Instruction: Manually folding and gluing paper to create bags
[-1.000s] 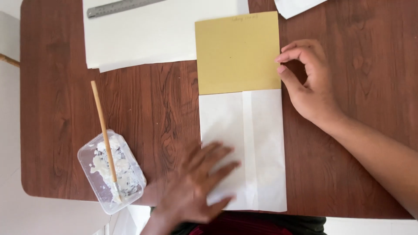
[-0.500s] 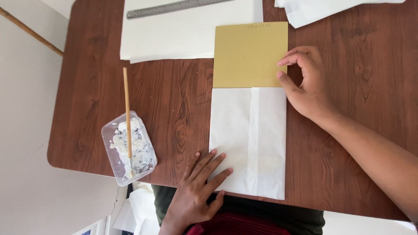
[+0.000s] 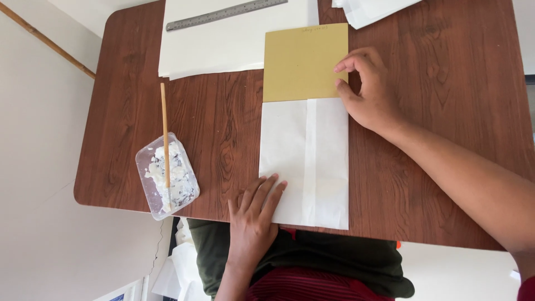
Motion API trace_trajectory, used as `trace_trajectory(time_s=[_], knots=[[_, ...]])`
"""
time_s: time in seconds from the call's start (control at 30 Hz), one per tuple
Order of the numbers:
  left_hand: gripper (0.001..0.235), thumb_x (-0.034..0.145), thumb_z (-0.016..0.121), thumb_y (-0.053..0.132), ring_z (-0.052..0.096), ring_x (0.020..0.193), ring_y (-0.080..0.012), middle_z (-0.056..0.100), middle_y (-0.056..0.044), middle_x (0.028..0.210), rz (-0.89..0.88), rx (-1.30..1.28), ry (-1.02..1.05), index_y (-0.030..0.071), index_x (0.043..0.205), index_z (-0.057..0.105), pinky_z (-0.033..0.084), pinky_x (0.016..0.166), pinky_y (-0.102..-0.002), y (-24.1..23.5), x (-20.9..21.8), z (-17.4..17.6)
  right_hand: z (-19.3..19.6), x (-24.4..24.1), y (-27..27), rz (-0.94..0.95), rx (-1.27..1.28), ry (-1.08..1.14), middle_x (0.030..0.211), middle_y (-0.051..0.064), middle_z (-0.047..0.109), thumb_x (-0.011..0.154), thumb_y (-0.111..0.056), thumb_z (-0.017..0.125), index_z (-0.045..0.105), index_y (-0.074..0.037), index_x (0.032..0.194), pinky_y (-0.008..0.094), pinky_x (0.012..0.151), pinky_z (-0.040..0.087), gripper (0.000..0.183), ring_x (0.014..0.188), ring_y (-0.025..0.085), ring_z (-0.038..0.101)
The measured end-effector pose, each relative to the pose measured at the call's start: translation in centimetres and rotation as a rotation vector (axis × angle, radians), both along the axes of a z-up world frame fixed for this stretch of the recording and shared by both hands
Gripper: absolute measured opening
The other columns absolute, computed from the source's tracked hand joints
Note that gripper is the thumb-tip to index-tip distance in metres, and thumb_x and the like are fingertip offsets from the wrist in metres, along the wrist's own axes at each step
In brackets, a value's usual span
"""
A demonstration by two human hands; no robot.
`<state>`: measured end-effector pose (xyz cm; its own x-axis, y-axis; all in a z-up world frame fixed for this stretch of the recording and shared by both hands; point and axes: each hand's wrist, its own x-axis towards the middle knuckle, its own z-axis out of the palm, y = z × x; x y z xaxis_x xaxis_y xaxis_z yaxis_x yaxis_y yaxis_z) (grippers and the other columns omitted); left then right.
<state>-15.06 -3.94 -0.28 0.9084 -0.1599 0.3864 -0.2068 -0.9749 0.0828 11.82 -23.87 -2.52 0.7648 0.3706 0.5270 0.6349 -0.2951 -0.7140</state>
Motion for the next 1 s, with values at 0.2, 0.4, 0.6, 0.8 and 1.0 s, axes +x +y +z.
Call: trace_trajectory(time_s=[0.2,0.4,0.6,0.8,1.0], knots=[[0.077,0.066,0.051,-0.014,0.066,0.117,-0.0209,0.07,-0.002,0.128,-0.003,0.021,0.015,0.012,0.138,0.061,0.04,0.09,-0.044,0.0,0.5,1.9,0.2,0.1,0.2,-0.016,-0.006,0.017,0.117,0.01,0.053,0.093,0.006,0.064,0.062,-0.007,0.11,0.035,0.094,0.049,0.022,0.105,0.022,0.058],[0.088,0.063,0.055,-0.01,0.067,0.1,-0.0174,0.07,0.005,0.099,0.105,0.055,0.038,0.013,0.148,0.052,0.044,0.094,-0.051,-1.4,0.6,2.5,0.3,-0.2,0.0,-0.061,0.016,0.035,0.118,0.01,0.055,0.091,0.006,0.064,0.062,-0.007,0.109,0.032,0.089,0.051,0.022,0.102,0.022,0.063],[0.085,0.073,0.061,-0.004,0.062,0.071,-0.0169,0.064,0.007,0.083,0.199,0.191,0.115,0.017,0.153,0.045,0.049,0.092,-0.055,-2.4,1.7,3.3,0.4,-0.9,0.3,-0.04,0.009,0.036,0.12,0.009,0.054,0.091,0.006,0.064,0.06,-0.008,0.11,0.033,0.088,0.051,0.024,0.102,0.021,0.062],[0.083,0.07,0.064,0.002,0.062,0.067,-0.0235,0.063,0.0,0.077,0.222,0.203,0.107,0.015,0.151,0.05,0.052,0.083,-0.05,-2.2,2.8,2.8,6.0,-4.8,0.1,0.128,-0.169,-0.013,0.108,0.009,0.06,0.095,-0.011,0.066,0.062,-0.007,0.112,0.038,0.088,0.049,0.017,0.096,0.022,0.061],[0.084,0.068,0.067,0.005,0.06,0.061,-0.0244,0.06,-0.001,0.068,0.218,0.203,0.111,0.016,0.15,0.051,0.051,0.074,-0.043,-2.0,3.7,2.7,11.0,-15.5,-0.9,0.217,-0.544,0.008,0.118,0.004,0.07,0.09,-0.046,0.064,0.061,-0.014,0.125,0.059,0.106,0.038,0.048,0.109,0.025,0.065]])
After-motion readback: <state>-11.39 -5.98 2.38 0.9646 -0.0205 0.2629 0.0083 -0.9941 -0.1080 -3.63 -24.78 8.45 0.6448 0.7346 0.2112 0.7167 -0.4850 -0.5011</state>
